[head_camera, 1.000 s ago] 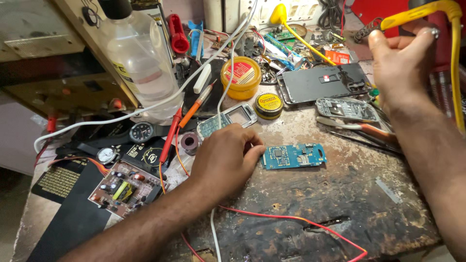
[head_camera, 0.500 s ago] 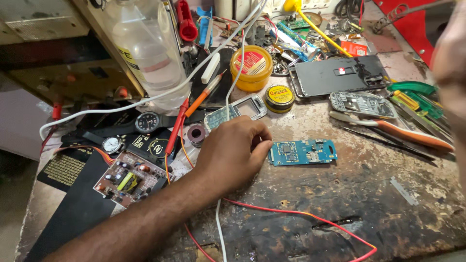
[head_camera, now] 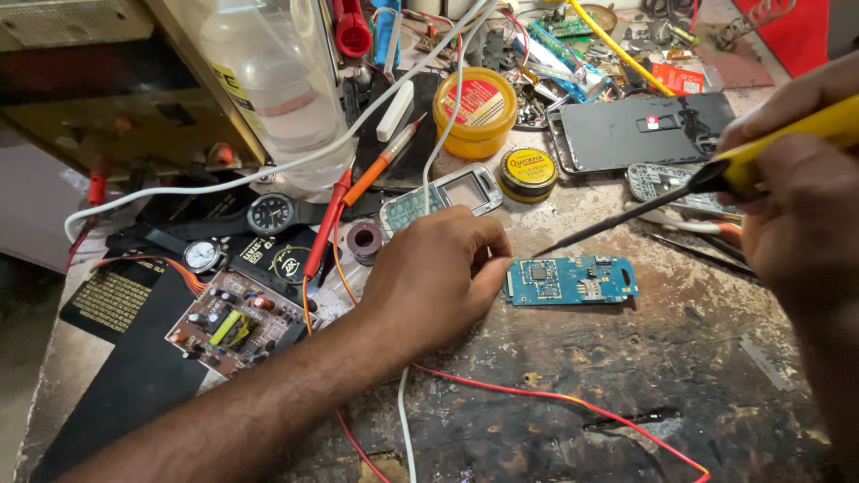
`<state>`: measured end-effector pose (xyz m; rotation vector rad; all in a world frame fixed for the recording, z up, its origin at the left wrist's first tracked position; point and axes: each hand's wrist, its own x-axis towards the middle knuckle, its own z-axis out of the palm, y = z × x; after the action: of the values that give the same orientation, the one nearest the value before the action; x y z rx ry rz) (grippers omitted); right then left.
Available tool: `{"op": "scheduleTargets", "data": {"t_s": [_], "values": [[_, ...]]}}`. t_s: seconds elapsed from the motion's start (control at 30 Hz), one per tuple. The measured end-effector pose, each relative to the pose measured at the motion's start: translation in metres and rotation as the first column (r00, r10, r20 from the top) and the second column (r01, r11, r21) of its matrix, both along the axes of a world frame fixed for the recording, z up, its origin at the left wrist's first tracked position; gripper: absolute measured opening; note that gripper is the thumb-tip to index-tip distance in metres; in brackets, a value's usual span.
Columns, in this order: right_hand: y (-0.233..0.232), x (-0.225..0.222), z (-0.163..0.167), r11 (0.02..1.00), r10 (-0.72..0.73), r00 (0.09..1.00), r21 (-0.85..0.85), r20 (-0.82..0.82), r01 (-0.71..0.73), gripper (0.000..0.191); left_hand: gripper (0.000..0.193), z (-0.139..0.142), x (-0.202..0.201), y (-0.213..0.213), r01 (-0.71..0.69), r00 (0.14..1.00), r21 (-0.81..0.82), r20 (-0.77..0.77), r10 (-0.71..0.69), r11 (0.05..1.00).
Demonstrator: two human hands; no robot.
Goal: The person uses a multimeter to test points on a small blue circuit board, then applies flux and solders a wire to the board using a soldering iron. The person retests the board with the multimeter after soldering.
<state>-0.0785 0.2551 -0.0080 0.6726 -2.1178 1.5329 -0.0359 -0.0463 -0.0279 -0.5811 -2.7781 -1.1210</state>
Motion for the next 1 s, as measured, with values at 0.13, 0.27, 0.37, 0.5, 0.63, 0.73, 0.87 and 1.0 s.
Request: {"op": "scheduleTargets", "data": {"t_s": [0.13, 0.27, 0.37, 0.5, 0.63, 0.73, 0.87, 1.0], "values": [[-0.021, 0.013, 0.004, 0.997, -0.034, 0.999, 0.063, 0.002, 0.034, 0.01, 0.012, -0.003, -0.002, -0.001, 0.005, 1.0, -0.003, -0.029, -0.005, 1.0], [-0.031, 0.017, 0.011, 0.989, -0.081, 0.997, 0.125, 0.005, 0.079, 0.015, 0.012, -0.004, -0.001, -0.002, 0.005, 0.999, -0.001, -0.045, -0.005, 1.0], [-0.033, 0.018, 0.011, 0.987, -0.119, 0.992, 0.114, 0.027, 0.116, 0.017, 0.011, -0.004, -0.001, -0.001, 0.006, 1.0, -0.004, -0.023, -0.007, 1.0], [-0.031, 0.014, 0.008, 0.985, -0.114, 0.993, 0.129, 0.009, 0.112, 0.019, 0.012, -0.004, 0.0, 0.001, -0.013, 0.999, -0.012, -0.041, 0.013, 1.0], [-0.028, 0.015, 0.006, 0.98, -0.109, 0.994, 0.167, -0.023, 0.111, 0.021, 0.012, -0.003, 0.0, 0.001, -0.017, 0.999, -0.022, -0.027, 0.017, 1.0], [-0.029, 0.016, 0.004, 0.975, -0.128, 0.991, 0.179, -0.024, 0.131, 0.022, 0.011, -0.002, 0.001, 0.001, -0.017, 1.0, -0.025, -0.026, 0.017, 1.0], [-0.029, 0.015, 0.006, 0.972, -0.127, 0.992, 0.194, -0.027, 0.13, 0.024, 0.011, -0.001, 0.002, 0.001, -0.018, 1.0, -0.027, -0.014, 0.017, 0.999], [-0.028, 0.013, 0.007, 0.968, -0.114, 0.992, 0.218, -0.057, 0.124, 0.027, 0.011, -0.001, 0.001, 0.001, 0.001, 1.0, -0.012, -0.016, -0.001, 1.0]]}}
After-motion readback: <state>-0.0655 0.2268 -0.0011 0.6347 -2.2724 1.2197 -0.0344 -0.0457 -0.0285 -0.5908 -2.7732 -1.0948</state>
